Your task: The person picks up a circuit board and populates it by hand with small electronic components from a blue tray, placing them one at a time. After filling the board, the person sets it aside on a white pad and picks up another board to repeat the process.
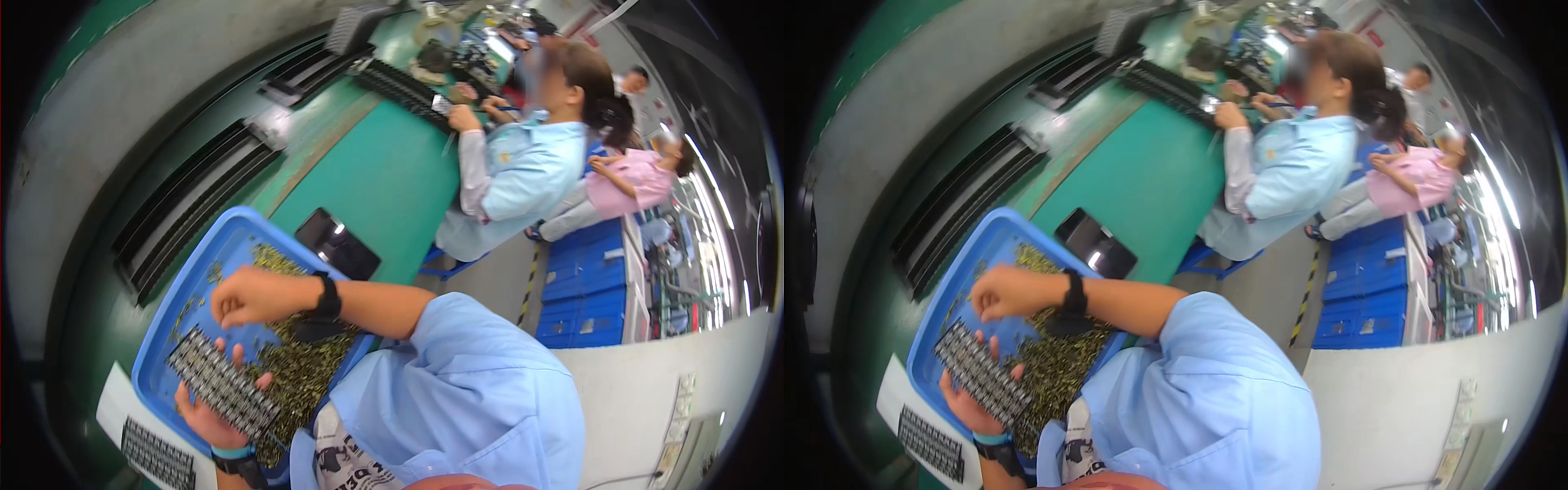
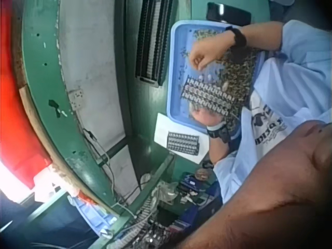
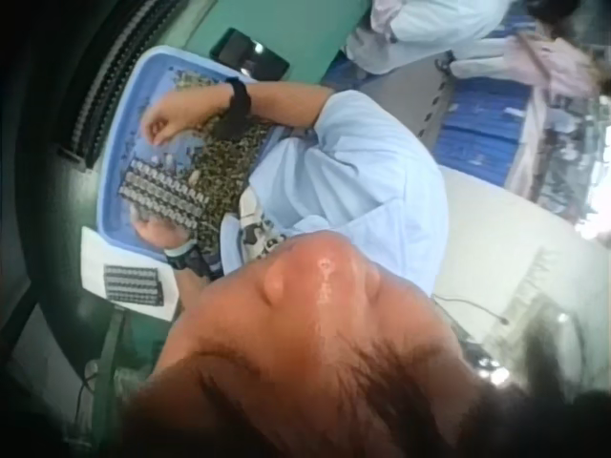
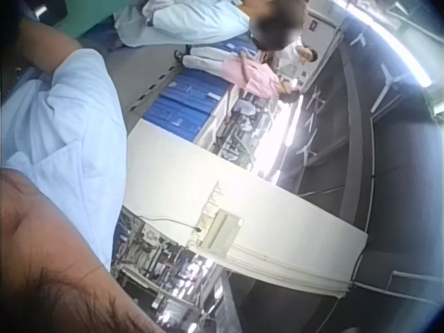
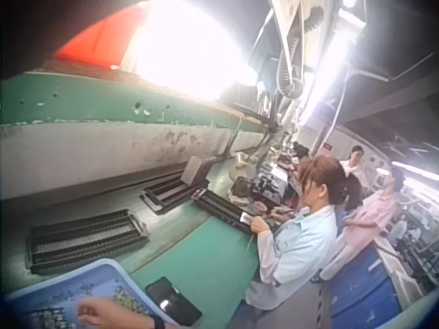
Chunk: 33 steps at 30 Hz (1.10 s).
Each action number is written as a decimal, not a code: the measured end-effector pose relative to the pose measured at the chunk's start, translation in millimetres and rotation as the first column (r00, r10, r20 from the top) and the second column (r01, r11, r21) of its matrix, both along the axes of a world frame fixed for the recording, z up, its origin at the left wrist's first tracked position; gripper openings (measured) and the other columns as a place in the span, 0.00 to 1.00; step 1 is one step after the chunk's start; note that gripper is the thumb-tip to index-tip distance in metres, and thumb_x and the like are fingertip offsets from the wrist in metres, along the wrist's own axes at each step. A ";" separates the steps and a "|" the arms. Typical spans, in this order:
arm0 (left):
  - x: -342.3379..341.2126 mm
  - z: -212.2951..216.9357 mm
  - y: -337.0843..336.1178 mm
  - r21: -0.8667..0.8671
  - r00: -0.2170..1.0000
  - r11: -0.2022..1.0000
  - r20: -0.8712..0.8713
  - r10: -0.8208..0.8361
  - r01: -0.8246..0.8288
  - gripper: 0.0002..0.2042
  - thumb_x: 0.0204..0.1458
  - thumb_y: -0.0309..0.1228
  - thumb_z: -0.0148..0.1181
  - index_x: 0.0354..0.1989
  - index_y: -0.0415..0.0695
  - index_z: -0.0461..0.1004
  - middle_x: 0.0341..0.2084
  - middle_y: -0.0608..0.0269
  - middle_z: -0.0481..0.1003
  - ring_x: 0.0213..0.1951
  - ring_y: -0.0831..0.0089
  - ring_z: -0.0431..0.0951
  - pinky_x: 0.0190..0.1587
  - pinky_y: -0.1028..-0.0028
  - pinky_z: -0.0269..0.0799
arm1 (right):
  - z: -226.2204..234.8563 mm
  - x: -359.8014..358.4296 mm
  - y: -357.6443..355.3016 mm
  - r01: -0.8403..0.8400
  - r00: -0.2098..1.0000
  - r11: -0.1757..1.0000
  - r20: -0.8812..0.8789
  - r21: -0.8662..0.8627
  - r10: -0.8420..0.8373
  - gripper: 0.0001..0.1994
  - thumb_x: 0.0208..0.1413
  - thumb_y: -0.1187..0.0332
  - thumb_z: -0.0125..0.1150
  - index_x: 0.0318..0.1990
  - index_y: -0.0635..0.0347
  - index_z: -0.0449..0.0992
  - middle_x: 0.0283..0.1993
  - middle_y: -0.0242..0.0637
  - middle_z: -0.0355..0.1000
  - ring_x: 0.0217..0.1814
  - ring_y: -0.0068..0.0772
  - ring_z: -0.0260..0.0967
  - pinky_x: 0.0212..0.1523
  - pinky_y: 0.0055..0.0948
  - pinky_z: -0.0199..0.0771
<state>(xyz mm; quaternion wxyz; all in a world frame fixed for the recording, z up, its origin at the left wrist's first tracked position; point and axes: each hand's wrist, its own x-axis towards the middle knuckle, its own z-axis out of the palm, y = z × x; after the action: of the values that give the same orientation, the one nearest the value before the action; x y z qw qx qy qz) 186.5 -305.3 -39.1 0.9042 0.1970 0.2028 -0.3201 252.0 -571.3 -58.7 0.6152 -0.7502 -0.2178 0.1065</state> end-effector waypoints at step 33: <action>11.5 -10.2 -21.8 -0.194 0.922 0.951 0.352 -0.160 0.239 0.40 0.64 0.51 0.41 0.84 0.56 0.39 0.70 0.47 0.65 0.66 0.32 0.72 0.65 0.30 0.69 | 1.5 -10.2 11.2 0.278 0.911 0.897 -0.391 0.345 -0.131 0.06 0.66 0.77 0.65 0.47 0.68 0.82 0.46 0.38 0.83 0.47 0.25 0.81 0.54 0.27 0.81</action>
<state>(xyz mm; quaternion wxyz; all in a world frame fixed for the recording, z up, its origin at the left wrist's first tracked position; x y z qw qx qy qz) 198.0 -327.1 -49.3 0.9046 0.1603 -0.0125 -0.3948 241.7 -560.1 -57.2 0.7902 -0.5979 -0.0374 0.1290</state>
